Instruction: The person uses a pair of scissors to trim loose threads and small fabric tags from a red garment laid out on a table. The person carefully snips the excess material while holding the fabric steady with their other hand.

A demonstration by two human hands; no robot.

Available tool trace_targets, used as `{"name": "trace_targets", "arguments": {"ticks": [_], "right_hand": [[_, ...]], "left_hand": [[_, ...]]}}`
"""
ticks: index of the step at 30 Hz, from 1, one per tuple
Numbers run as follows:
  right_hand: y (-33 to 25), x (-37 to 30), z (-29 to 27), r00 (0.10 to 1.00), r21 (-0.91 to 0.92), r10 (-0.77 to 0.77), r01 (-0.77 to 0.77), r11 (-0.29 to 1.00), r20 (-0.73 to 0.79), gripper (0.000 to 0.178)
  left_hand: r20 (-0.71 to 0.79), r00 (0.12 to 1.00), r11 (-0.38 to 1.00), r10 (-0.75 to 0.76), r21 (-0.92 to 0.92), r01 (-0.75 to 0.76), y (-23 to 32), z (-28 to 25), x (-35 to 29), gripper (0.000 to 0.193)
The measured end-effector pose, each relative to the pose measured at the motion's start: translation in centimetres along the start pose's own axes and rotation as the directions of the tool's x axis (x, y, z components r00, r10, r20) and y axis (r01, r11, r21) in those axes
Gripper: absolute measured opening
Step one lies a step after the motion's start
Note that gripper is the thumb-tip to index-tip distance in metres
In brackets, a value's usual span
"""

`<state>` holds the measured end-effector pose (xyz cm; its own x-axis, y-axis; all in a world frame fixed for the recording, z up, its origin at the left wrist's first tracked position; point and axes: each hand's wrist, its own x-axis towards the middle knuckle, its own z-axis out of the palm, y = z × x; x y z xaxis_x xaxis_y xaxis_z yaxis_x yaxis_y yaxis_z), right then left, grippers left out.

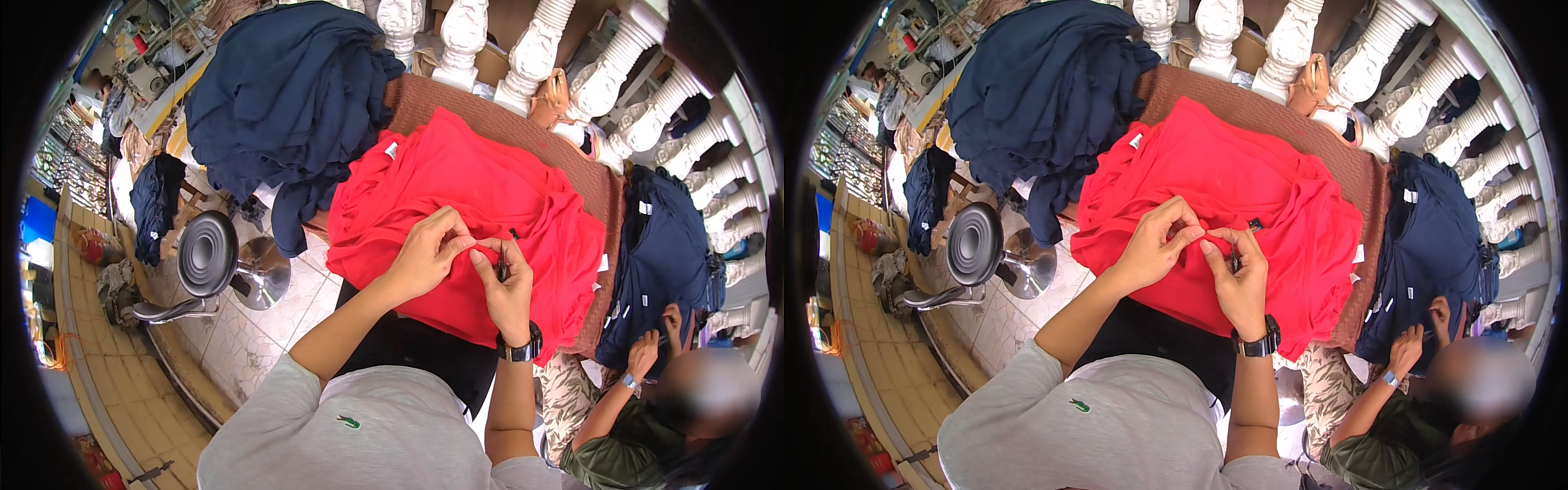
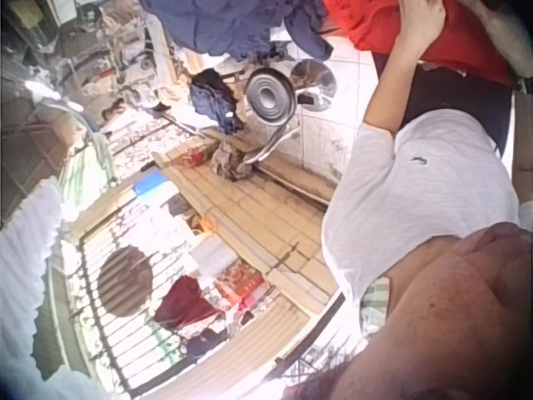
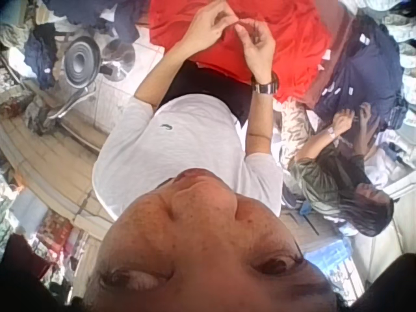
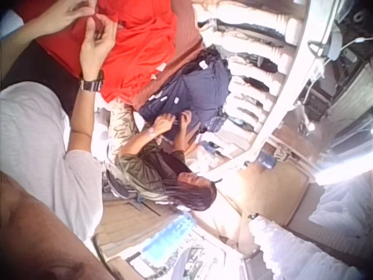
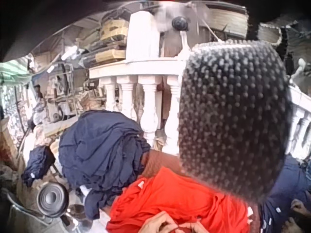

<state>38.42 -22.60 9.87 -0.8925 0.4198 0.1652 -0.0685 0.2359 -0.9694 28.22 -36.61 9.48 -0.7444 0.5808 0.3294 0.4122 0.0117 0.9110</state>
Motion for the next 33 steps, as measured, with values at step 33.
{"name": "trace_targets", "arguments": {"ticks": [33], "right_hand": [[0.9, -0.2, -0.5, 0.999, -0.008, -0.028, 0.028, 1.0, -0.041, 0.013]], "left_hand": [[0.054, 0.981, 0.911, -0.185, -0.366, 0.192, -1.9, 0.2, -0.5, 0.022]]}}
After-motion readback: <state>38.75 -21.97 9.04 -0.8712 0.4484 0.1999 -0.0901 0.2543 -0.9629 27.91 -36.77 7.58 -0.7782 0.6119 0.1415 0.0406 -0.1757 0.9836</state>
